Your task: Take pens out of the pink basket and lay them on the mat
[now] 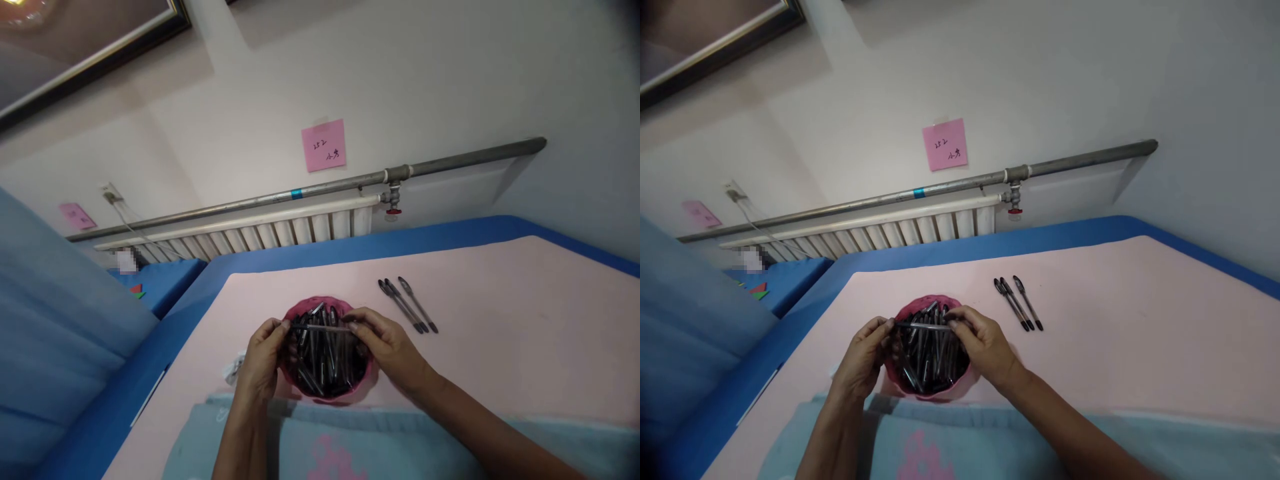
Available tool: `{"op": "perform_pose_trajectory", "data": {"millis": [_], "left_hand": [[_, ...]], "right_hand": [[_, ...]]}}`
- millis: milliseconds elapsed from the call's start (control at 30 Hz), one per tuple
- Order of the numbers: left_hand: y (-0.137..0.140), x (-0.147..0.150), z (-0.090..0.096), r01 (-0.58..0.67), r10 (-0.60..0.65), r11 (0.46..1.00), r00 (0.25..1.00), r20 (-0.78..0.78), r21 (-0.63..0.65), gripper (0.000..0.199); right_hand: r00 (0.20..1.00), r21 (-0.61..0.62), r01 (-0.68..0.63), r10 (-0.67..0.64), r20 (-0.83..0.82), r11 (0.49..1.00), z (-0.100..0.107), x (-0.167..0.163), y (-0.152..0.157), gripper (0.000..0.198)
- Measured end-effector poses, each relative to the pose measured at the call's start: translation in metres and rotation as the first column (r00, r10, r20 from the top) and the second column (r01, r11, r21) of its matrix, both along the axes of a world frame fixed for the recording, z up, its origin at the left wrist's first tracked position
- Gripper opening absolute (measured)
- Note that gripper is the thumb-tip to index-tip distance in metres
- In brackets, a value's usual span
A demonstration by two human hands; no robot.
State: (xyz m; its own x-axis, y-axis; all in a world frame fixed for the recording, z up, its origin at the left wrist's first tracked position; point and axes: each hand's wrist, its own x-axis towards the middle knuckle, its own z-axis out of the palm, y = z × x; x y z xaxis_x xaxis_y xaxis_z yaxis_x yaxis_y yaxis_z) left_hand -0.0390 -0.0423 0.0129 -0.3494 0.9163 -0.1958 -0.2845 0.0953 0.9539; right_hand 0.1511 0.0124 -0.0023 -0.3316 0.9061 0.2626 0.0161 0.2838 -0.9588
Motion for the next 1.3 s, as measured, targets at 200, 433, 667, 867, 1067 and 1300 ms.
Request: {"op": "perform_pose_trajectory", "data": {"millis": [200,433,667,867,1067,1300], "left_hand": [[0.0,0.005,0.003,-0.02,0.019,0.994,1.0,0.007,0.11,0.024],[0.001,0.01,0.0,-0.001,0.013,0.982,0.998,-0.065,0.187,0.022],[0.001,0.017,0.0,-0.033,0.05,0.989,0.993,-0.109,0.147,0.022],[0.005,0.039,-0.004,0.131,-0.044,0.976,0.905,-0.423,0.177,0.018],[0.017,0.072,-0.017,0.466,-0.17,0.883,0.218,-0.961,-0.05,0.026],[0.019,0.078,-0.013,0.436,-0.174,0.878,-0.091,-0.981,-0.196,0.021]], "right_hand": [[0.99,-0.249,-0.094,0.065,-0.122,0.964,0.011,0.002,-0.001,0.016],[0.979,-0.403,-0.144,0.072,-0.19,0.904,0.019,0.006,0.0,0.015],[0.982,-0.21,-0.178,0.186,0.018,0.961,0.018,0.006,-0.001,0.013],[0.993,0.019,0.079,-0.081,0.092,0.997,0.007,0.01,0.012,0.017],[0.982,-0.071,0.181,-0.184,-0.046,0.981,-0.002,0.014,0.025,0.02],[0.98,-0.099,0.181,-0.188,-0.063,0.978,0.0,0.013,0.025,0.018]]}}
